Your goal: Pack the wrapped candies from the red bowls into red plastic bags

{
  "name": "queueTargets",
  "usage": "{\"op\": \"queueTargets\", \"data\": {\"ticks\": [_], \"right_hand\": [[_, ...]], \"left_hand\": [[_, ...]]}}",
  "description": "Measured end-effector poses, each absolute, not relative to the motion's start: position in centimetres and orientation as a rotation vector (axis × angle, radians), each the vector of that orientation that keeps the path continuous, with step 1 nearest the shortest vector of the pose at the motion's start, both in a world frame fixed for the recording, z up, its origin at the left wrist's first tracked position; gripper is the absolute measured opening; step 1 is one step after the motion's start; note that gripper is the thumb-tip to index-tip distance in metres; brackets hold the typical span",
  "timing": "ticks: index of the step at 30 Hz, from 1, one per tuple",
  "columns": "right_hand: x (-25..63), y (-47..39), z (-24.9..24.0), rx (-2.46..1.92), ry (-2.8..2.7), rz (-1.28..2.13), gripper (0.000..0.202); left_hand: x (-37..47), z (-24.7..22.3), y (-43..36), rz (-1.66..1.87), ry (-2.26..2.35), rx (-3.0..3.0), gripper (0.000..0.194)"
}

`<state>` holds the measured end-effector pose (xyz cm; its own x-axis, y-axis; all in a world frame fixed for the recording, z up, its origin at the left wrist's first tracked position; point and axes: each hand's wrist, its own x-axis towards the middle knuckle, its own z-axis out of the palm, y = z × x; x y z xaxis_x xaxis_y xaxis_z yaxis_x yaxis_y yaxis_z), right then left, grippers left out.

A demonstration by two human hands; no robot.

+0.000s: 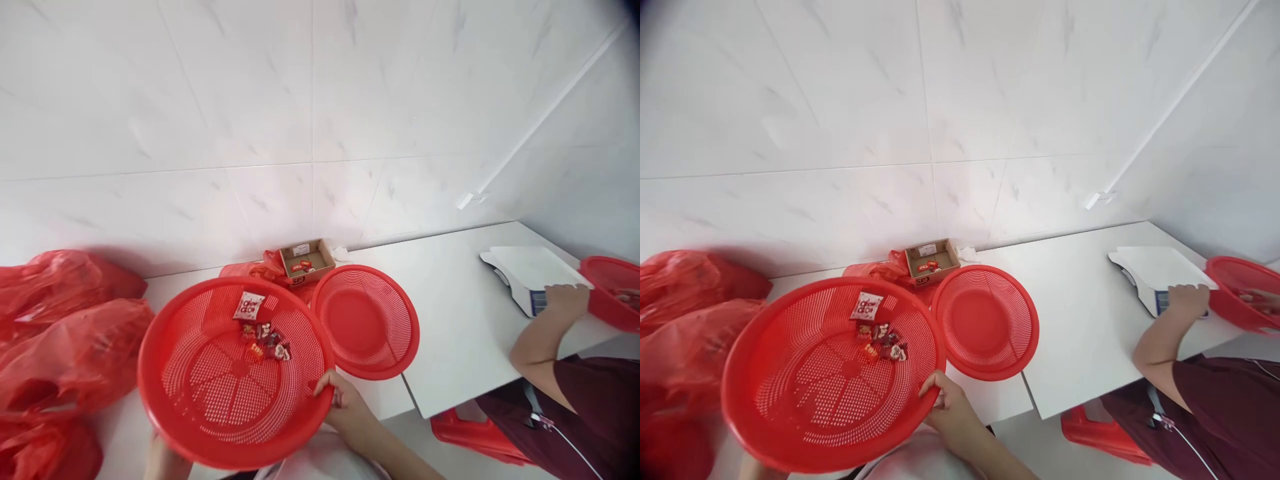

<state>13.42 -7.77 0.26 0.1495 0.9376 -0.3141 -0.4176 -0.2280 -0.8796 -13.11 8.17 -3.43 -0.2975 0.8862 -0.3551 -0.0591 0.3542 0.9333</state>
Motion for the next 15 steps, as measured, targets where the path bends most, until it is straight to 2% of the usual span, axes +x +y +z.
{"op": "queueTargets", "data": {"ticks": [10,15], "right_hand": [[16.9,-10.8,-1.6,-1.644,-0.819,1.072,0.01],[20.7,-12.6,-4.5,-1.858,-0.726,0.866,0.019]], "left_hand": [[-11.3,-3.9,5.7,1.031,1.467,0.373,0.019],[-10.2,-4.9,5.0,0.954,1.502,0.613,0.032]]}}
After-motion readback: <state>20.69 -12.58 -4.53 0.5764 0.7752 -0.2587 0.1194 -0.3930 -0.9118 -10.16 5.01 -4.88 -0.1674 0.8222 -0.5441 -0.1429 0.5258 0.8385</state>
